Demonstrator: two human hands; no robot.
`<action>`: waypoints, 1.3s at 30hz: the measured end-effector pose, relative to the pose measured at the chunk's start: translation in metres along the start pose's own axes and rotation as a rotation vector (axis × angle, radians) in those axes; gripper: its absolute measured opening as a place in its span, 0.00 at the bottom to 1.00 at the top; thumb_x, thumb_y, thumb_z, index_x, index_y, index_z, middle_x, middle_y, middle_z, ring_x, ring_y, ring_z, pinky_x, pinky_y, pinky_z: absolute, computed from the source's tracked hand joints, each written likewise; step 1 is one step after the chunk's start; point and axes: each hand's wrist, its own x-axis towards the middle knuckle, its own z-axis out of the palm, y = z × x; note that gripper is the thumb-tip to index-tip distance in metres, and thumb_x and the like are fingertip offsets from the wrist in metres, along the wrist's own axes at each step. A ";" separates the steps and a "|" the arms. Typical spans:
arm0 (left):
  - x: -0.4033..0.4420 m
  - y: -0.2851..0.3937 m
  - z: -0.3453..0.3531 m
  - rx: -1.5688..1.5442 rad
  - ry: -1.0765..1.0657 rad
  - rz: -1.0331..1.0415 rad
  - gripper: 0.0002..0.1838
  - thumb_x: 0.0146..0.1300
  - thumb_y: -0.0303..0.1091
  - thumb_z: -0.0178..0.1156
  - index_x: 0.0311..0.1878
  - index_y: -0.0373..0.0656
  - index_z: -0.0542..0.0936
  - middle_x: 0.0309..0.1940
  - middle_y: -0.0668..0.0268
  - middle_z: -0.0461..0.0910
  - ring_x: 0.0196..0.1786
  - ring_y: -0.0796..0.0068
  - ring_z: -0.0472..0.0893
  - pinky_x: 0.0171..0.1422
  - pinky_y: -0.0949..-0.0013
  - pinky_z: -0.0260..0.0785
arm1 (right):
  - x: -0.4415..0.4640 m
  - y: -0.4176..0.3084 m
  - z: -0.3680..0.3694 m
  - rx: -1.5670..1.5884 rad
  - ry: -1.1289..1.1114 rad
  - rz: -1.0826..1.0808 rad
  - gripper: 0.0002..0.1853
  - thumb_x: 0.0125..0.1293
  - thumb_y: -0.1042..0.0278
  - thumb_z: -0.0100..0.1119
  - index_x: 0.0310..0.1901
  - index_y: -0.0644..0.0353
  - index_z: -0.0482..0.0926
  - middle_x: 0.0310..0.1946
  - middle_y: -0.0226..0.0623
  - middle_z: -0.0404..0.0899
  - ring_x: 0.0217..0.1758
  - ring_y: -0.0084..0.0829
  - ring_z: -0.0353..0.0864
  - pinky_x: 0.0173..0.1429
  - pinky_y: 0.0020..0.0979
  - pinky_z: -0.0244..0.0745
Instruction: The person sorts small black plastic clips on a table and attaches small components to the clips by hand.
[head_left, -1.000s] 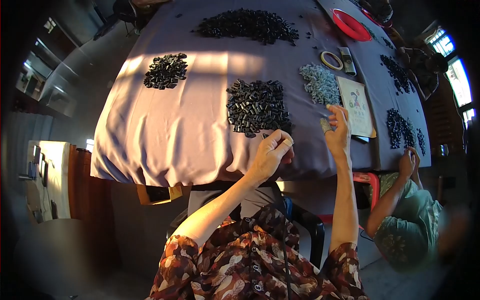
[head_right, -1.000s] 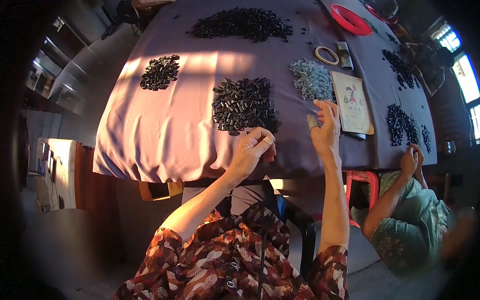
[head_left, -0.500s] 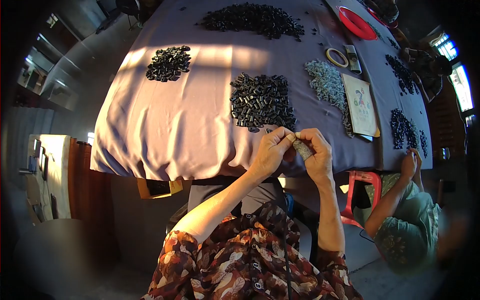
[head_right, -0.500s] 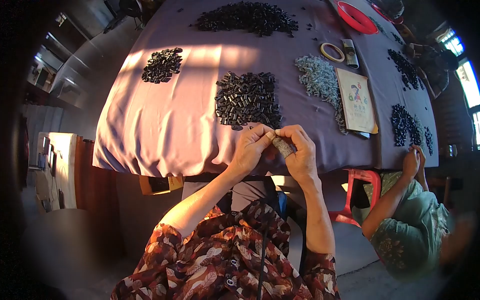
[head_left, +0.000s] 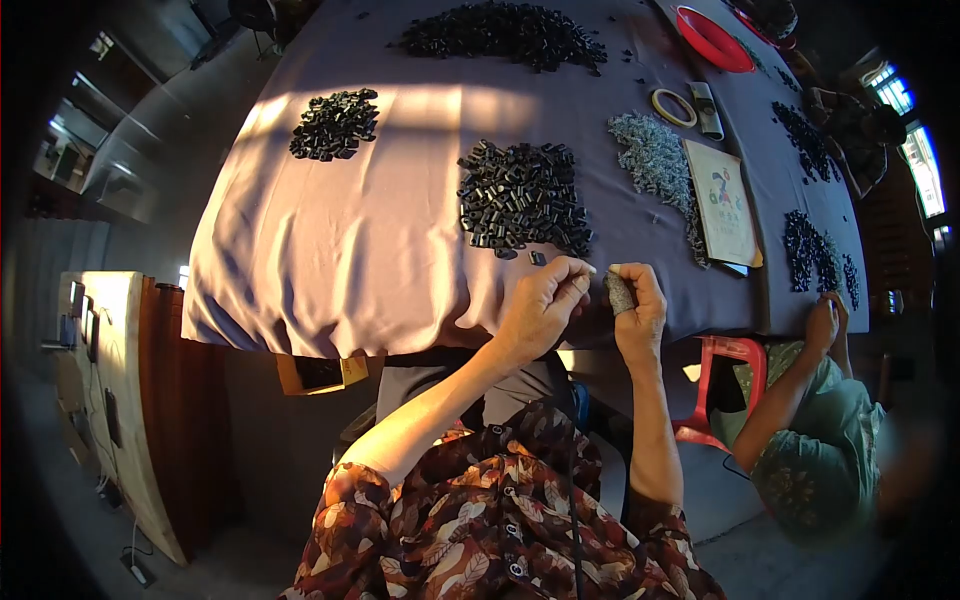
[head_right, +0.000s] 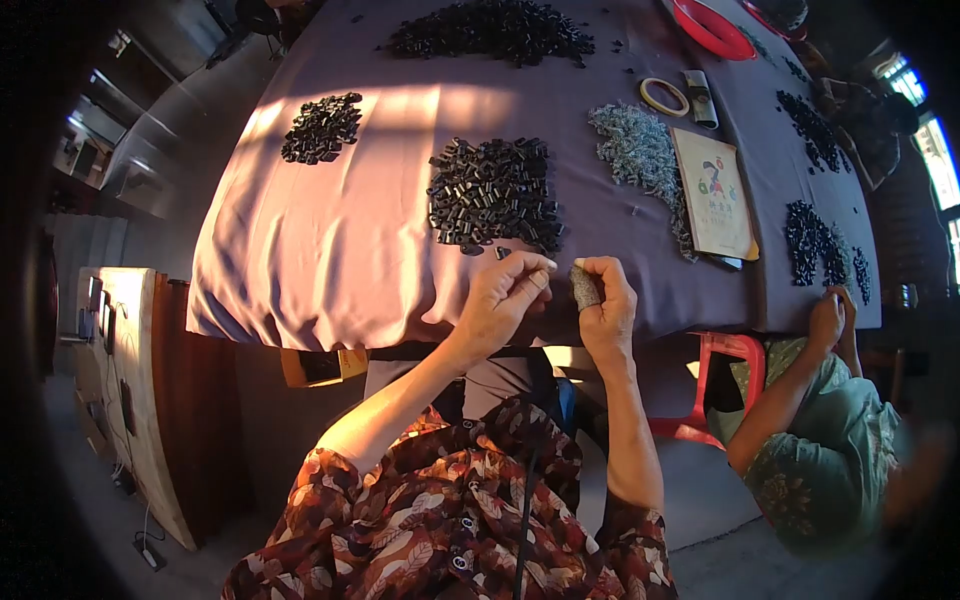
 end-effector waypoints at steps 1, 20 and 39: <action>0.000 0.001 -0.004 0.051 -0.004 0.036 0.06 0.63 0.26 0.51 0.41 0.39 0.76 0.27 0.70 0.74 0.30 0.85 0.73 0.35 0.80 0.68 | 0.000 0.001 -0.001 0.028 -0.010 0.017 0.14 0.50 0.90 0.44 0.37 0.65 0.71 0.28 0.32 0.74 0.30 0.20 0.72 0.37 0.21 0.69; 0.102 -0.008 -0.035 1.465 0.036 0.455 0.42 0.57 0.62 0.47 0.63 0.34 0.57 0.64 0.50 0.55 0.68 0.52 0.51 0.68 0.46 0.42 | 0.002 0.003 -0.002 0.250 -0.014 0.109 0.11 0.55 0.87 0.45 0.38 0.64 0.72 0.29 0.29 0.73 0.28 0.18 0.74 0.35 0.19 0.72; 0.074 0.006 -0.058 1.377 -0.045 0.510 0.35 0.60 0.55 0.49 0.61 0.35 0.61 0.62 0.53 0.59 0.66 0.54 0.56 0.67 0.51 0.46 | 0.001 0.003 -0.003 0.268 -0.023 0.094 0.11 0.54 0.88 0.46 0.38 0.65 0.72 0.27 0.29 0.75 0.28 0.18 0.74 0.35 0.19 0.71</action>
